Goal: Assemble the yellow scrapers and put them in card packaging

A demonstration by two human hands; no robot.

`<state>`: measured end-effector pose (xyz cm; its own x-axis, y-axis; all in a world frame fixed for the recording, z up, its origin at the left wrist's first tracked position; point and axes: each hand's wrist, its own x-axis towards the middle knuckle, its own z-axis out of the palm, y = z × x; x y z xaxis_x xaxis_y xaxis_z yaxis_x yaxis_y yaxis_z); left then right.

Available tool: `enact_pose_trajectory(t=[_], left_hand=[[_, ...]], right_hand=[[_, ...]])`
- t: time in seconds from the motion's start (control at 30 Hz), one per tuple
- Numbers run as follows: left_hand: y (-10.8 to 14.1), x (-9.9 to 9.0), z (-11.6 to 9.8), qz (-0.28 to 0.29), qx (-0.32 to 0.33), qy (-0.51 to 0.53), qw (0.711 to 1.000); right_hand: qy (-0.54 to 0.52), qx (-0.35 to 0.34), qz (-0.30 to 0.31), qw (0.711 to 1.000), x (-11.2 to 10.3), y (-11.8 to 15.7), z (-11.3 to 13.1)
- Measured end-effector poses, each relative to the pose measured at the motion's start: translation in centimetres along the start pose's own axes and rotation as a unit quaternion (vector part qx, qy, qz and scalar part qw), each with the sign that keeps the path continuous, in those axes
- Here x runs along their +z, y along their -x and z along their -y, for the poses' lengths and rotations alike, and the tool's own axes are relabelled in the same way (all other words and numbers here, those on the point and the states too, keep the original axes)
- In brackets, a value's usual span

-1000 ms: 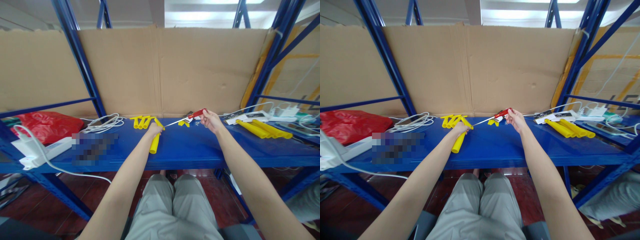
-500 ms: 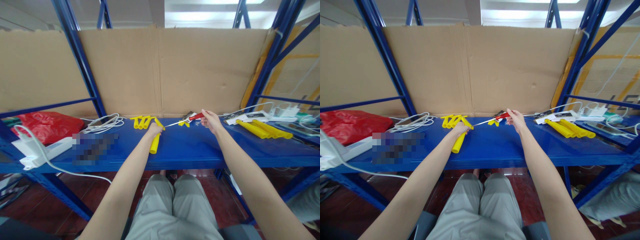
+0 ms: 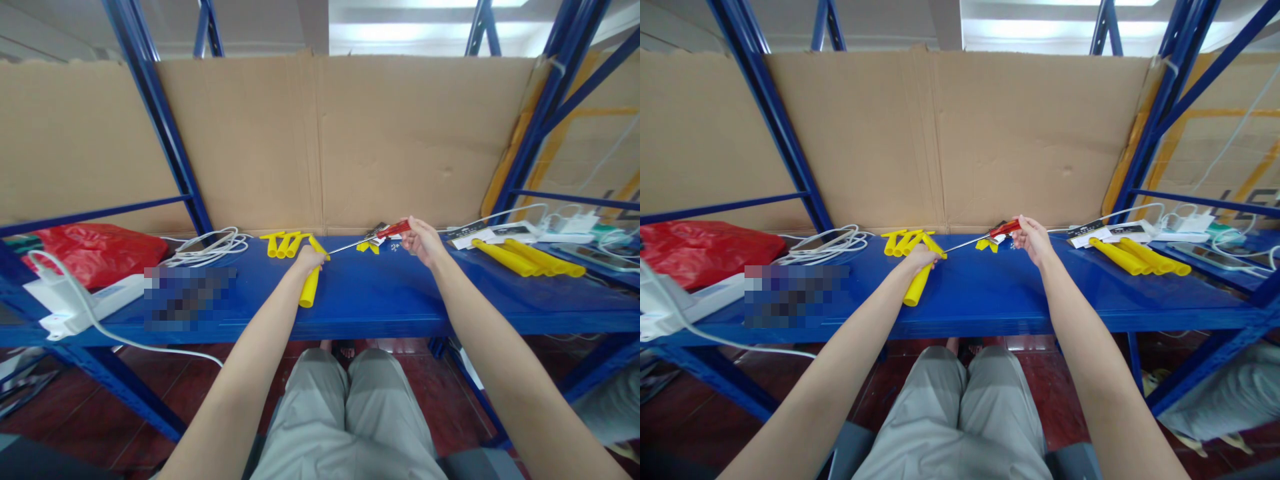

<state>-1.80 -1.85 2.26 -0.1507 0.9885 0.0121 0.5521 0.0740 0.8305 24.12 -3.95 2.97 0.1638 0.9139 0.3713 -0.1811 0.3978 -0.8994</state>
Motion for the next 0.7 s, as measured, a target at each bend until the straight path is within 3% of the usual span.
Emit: enact_pose_trajectory(t=[0.7], left_hand=[[-0.34, 0.05, 0.15, 0.004, 0.007, -0.014, 1.0]], right_hand=[[0.041, 0.033, -0.066, 0.996, 0.05, -0.44, -0.47]])
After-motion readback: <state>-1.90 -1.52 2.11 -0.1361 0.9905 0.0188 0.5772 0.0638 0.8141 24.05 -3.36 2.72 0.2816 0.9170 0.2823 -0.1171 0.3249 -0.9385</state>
